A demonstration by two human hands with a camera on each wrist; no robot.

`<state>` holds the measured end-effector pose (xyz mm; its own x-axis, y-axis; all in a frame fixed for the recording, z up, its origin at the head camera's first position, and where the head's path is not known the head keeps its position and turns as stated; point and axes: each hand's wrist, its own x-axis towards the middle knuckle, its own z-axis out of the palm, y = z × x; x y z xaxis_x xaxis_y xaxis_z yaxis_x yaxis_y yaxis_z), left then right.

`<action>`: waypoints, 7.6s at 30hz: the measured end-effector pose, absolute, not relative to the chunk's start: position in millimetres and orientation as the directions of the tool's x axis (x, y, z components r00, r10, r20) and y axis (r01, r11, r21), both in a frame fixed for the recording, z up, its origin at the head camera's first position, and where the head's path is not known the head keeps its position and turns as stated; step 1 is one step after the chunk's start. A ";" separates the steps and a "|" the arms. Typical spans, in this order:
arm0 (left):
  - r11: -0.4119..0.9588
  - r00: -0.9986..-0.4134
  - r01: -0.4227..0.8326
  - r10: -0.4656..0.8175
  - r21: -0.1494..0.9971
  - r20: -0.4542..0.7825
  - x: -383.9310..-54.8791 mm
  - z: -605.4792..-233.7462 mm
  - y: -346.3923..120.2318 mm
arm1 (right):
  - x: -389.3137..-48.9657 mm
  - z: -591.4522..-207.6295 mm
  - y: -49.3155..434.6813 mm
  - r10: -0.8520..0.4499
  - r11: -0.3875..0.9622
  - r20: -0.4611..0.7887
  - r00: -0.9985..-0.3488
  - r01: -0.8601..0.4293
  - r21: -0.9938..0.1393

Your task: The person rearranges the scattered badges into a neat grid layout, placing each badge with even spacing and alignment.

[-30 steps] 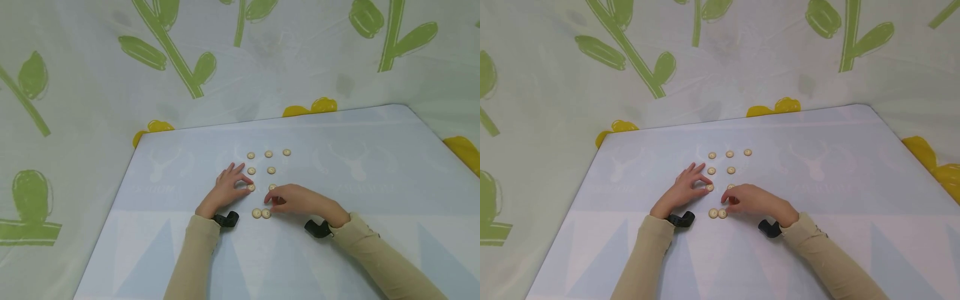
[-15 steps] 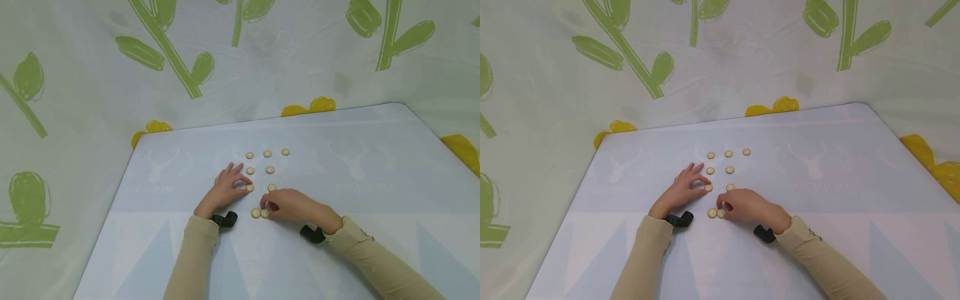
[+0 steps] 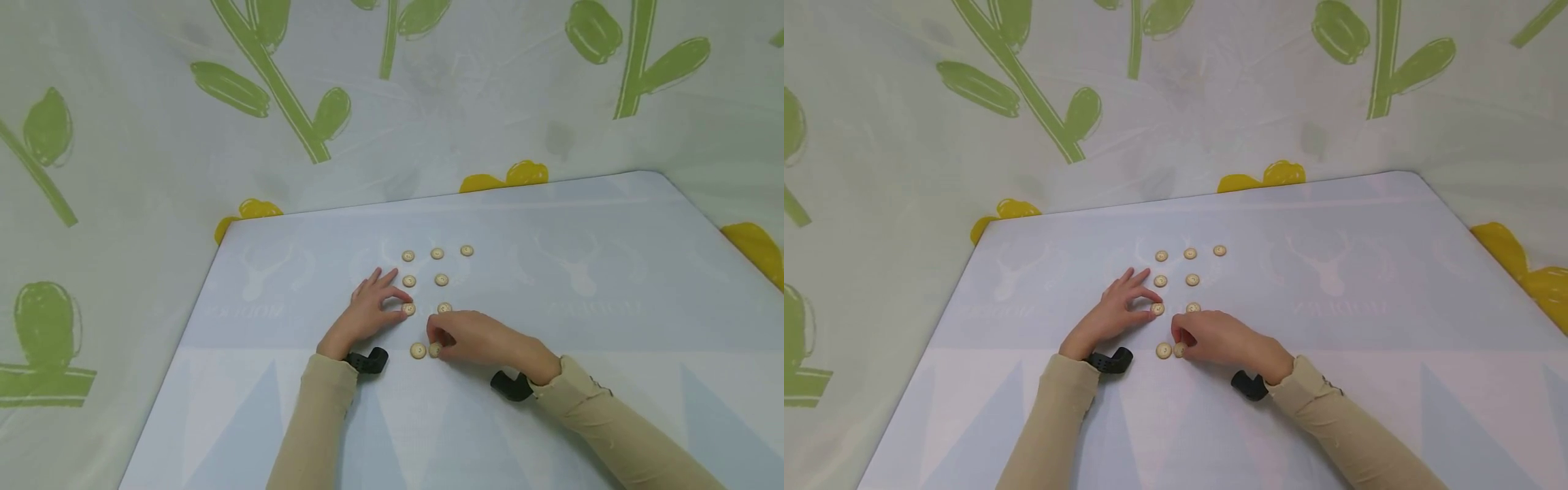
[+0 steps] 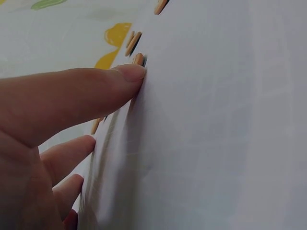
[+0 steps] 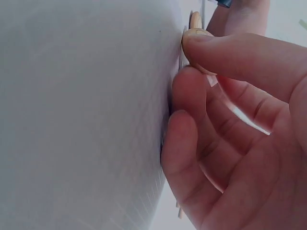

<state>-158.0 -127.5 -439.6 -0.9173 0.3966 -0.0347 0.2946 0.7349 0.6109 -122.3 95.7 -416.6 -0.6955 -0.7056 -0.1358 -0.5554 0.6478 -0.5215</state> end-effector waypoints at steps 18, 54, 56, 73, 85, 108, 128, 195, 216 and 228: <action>0.740 -0.917 0.292 0.396 0.606 -0.043 -160.0 -437.5 -128.0 | -128.6 -417.0 96.2 -0.776 0.550 -0.148 -0.613 -0.542 -0.636; 0.743 -0.919 0.279 0.390 0.609 -0.055 -159.4 -441.0 -127.5 | -159.3 -407.6 131.4 -0.639 0.591 -0.120 -0.760 -0.384 -0.710; 0.743 -0.919 0.282 0.392 0.607 -0.052 -159.7 -441.0 -127.4 | -160.8 -407.8 133.1 -0.628 0.598 -0.129 -0.768 -0.370 -0.711; 0.739 -0.918 0.276 0.392 0.614 -0.059 -159.5 -438.7 -127.8 | -179.7 -419.7 153.9 -0.516 0.615 -0.205 -0.832 -0.192 -0.765; 0.726 -0.914 0.302 0.405 0.617 -0.029 -160.7 -433.4 -129.5 | -188.6 -420.8 163.5 -0.452 0.625 -0.201 -0.869 -0.148 -0.766; 0.730 -0.914 0.298 0.404 0.615 -0.037 -156.3 -440.1 -127.1 | -207.1 -430.1 165.8 -0.286 0.607 -0.266 -0.920 0.041 -0.793; 0.719 -0.909 0.313 0.415 0.621 -0.022 -154.6 -439.8 -126.8 | -201.2 -425.6 153.6 -0.223 0.751 -0.190 -0.956 -0.044 -0.659; 0.729 -0.913 0.291 0.404 0.620 -0.047 -159.1 -437.5 -127.0 | -203.0 -420.2 156.9 -0.228 0.750 -0.235 -0.945 -0.016 -0.661; 0.741 -0.920 0.285 0.390 0.608 -0.045 -155.2 -440.2 -123.1 | -201.1 -425.3 159.9 -0.237 0.749 -0.223 -0.946 -0.032 -0.662; 0.737 -0.918 0.287 0.395 0.612 -0.045 -154.8 -440.8 -122.5 | -200.4 -427.6 162.8 -0.261 0.735 -0.183 -0.948 -0.072 -0.675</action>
